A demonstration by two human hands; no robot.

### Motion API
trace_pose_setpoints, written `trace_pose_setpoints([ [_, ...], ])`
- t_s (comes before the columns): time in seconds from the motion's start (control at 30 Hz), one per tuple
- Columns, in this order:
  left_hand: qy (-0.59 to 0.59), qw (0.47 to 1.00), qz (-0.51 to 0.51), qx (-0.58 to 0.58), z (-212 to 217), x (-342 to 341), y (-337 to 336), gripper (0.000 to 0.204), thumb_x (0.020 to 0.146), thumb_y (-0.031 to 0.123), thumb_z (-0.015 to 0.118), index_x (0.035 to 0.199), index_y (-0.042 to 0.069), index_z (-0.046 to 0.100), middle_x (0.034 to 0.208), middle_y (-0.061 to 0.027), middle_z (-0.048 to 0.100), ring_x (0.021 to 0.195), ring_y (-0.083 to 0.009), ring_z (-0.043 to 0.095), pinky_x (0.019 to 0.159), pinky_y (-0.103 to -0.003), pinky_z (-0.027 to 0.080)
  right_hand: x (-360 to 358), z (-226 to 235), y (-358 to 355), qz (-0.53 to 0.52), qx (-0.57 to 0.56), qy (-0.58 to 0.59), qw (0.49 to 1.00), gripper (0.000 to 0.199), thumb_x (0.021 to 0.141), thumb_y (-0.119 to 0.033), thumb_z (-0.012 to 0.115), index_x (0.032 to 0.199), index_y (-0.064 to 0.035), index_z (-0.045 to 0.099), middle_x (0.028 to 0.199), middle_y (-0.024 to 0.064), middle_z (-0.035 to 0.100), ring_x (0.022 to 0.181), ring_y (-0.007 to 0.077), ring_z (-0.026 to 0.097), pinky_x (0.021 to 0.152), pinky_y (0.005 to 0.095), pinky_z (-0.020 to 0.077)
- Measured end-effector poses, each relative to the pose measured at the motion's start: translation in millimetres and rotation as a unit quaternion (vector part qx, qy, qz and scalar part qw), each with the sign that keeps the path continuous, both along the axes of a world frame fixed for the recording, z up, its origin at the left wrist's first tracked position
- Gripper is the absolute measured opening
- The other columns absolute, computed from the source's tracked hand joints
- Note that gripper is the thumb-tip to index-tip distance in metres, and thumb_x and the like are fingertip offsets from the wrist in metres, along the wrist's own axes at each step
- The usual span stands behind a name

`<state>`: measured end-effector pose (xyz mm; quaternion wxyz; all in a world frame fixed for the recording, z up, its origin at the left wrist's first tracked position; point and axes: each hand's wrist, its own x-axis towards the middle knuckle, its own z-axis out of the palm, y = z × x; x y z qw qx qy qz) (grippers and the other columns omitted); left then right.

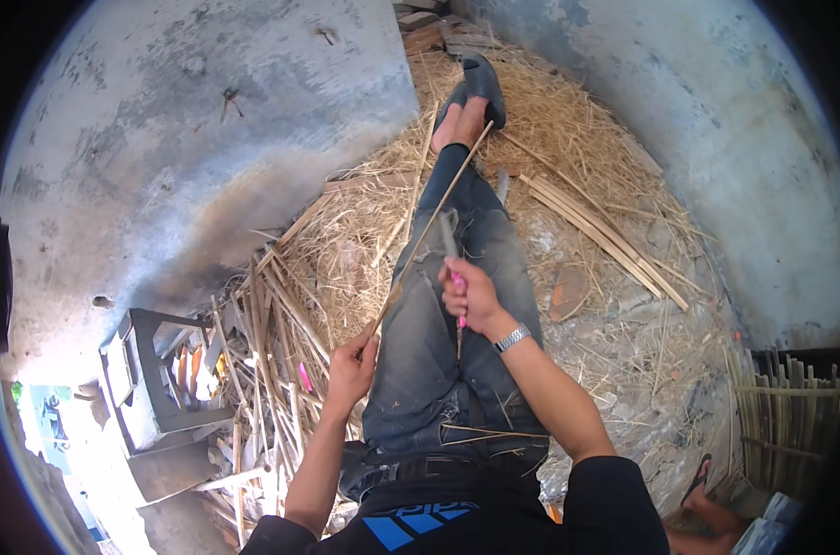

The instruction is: The person scrapes a thin bamboo strip using a small knife while sitting on the floor. The person holds the bamboo strip with their feet and left hand, repeatedly pulling the knife along the length of the strip with their right hand to smooth the surface.

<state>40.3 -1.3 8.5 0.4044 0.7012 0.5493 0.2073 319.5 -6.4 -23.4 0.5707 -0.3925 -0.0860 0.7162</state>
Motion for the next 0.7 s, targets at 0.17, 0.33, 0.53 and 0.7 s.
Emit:
trace_pose_setpoints([
  [0.17, 0.038, 0.997, -0.007, 0.068, 11, 15, -4, 0.038, 0.1, 0.021, 0.069, 0.133, 0.002, 0.071, 0.073, -0.021, 0.068, 0.061, -0.0283, 0.065, 0.062, -0.039, 0.052, 1, 30, 23, -0.086, 0.051, -0.227, 0.969, 0.028, 0.097, -0.02, 0.075, 0.12, -0.0043, 0.068, 0.077, -0.0025, 0.063, 0.051, 0.0042, 0.048, 0.044, 0.0263, 0.0346],
  [0.33, 0.008, 0.993, 0.009, 0.116, 6, 31, -7, 0.037, 0.101, 0.024, 0.068, 0.133, 0.004, 0.072, 0.075, -0.021, 0.068, 0.062, -0.0309, 0.066, 0.062, -0.042, 0.052, -15, 9, 37, -0.094, 0.082, -0.415, 0.901, 0.021, 0.095, -0.023, 0.079, 0.095, -0.0023, 0.076, 0.08, 0.0009, 0.073, 0.056, 0.0076, 0.058, 0.052, 0.0274, 0.0435],
  [0.53, 0.075, 0.997, 0.026, 0.015, -9, 38, 0, 0.033, 0.104, 0.027, 0.064, 0.127, 0.006, 0.075, 0.071, -0.0249, 0.066, 0.064, -0.0374, 0.069, 0.063, -0.046, 0.052, -45, 4, 16, -0.114, 0.102, -0.59, 0.793, 0.033, 0.095, -0.025, 0.076, 0.074, 0.0, 0.069, 0.061, 0.0157, 0.065, 0.052, 0.0264, 0.061, 0.052, 0.0398, 0.0449],
  [0.7, -0.019, 0.999, 0.026, -0.007, -60, 14, 25, 0.032, 0.104, 0.026, 0.062, 0.118, 0.0, 0.075, 0.072, -0.0272, 0.067, 0.063, -0.0324, 0.069, 0.063, -0.044, 0.051, -107, 34, -16, -0.082, 0.267, -0.59, 0.758, 0.025, 0.095, -0.019, 0.073, 0.077, -0.0016, 0.066, 0.067, 0.0223, 0.062, 0.057, 0.0409, 0.06, 0.053, 0.0453, 0.0445],
])
